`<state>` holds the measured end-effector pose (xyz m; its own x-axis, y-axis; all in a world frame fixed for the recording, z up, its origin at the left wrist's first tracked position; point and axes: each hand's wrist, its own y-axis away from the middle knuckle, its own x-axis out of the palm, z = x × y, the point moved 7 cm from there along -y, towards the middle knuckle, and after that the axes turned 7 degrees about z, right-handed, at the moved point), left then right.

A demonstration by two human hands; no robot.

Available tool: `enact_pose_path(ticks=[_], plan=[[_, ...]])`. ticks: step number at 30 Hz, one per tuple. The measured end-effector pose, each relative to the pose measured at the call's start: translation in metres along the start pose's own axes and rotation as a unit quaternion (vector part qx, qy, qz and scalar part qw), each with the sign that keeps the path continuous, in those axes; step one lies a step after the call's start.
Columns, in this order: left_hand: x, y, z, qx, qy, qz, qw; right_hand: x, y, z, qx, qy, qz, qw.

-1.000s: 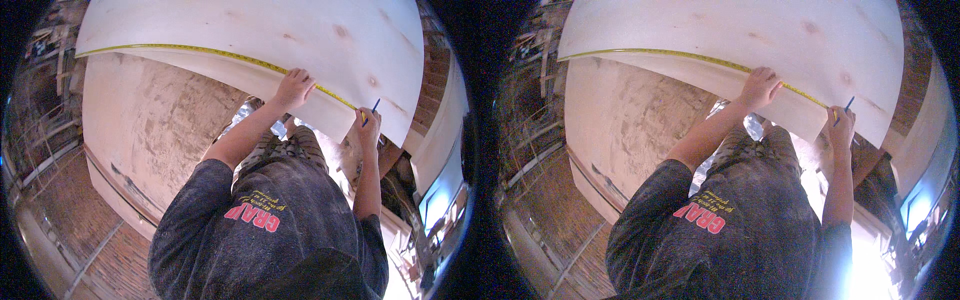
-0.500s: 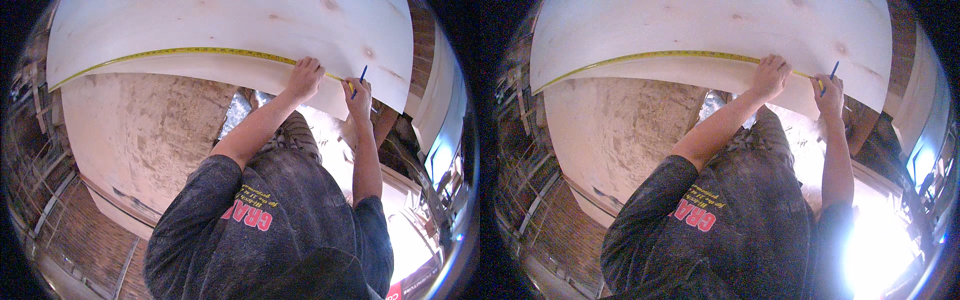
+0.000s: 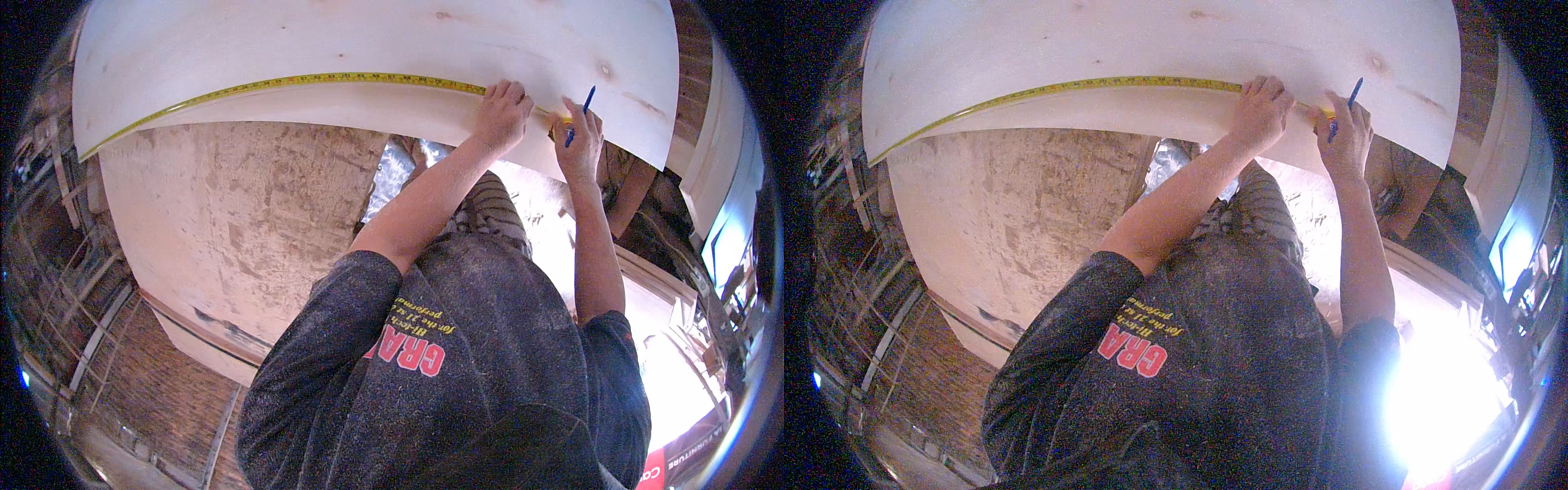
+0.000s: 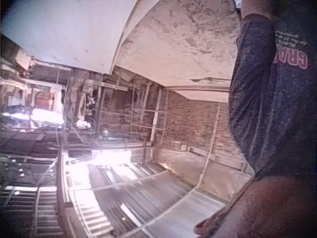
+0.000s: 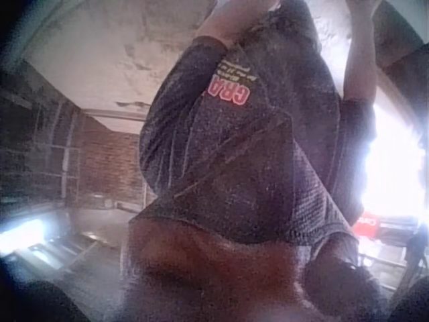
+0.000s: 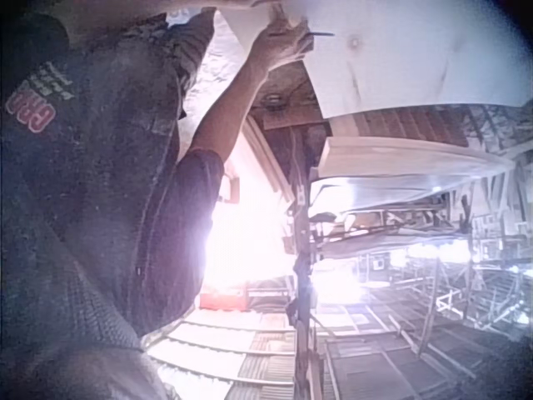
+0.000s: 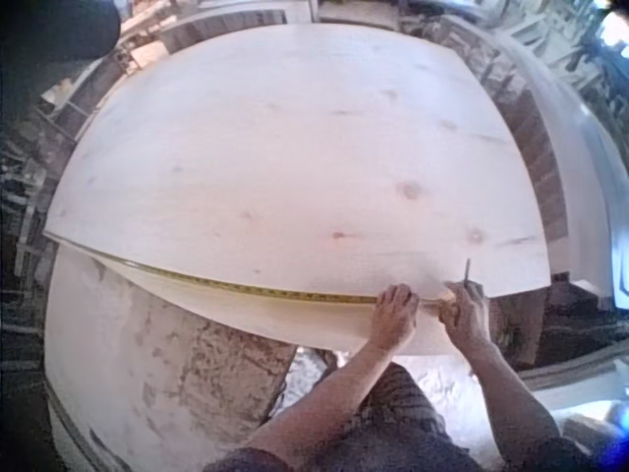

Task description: The person measures and marks a large sheet of plywood with a tape measure and pen. They then use a hammer to tap a wooden plank into place and reposition the plywood sheet.

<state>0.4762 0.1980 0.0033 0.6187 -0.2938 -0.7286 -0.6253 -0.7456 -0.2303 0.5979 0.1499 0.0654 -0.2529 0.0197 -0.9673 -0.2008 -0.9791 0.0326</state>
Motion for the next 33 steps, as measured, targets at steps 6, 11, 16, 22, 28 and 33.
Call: enact_pose_path(ticks=[6,11,16,22,28,33], plan=[[-0.001,0.0,-0.001,0.01,-0.027,-0.036,0.999,-0.027,0.004,0.046,-0.029,-0.267,-0.054,0.962],[-0.003,0.0,0.0,0.012,0.006,-0.023,1.0,-0.007,0.007,0.11,-0.133,-0.296,0.017,0.946],[-0.007,0.002,-0.001,0.02,0.022,0.01,1.0,0.023,0.003,0.13,-0.123,-0.276,0.037,0.953],[-0.011,-0.001,-0.005,0.017,-0.043,-0.016,0.999,0.032,-0.001,0.136,-0.175,-0.23,0.008,0.957],[-0.027,-0.006,-0.016,0.032,-0.002,-0.017,0.999,0.034,-0.001,0.139,-0.188,-0.165,0.011,0.968],[-0.029,-0.005,-0.017,0.039,0.002,-0.025,0.999,0.031,-0.001,0.141,-0.2,-0.141,-0.008,0.969]])
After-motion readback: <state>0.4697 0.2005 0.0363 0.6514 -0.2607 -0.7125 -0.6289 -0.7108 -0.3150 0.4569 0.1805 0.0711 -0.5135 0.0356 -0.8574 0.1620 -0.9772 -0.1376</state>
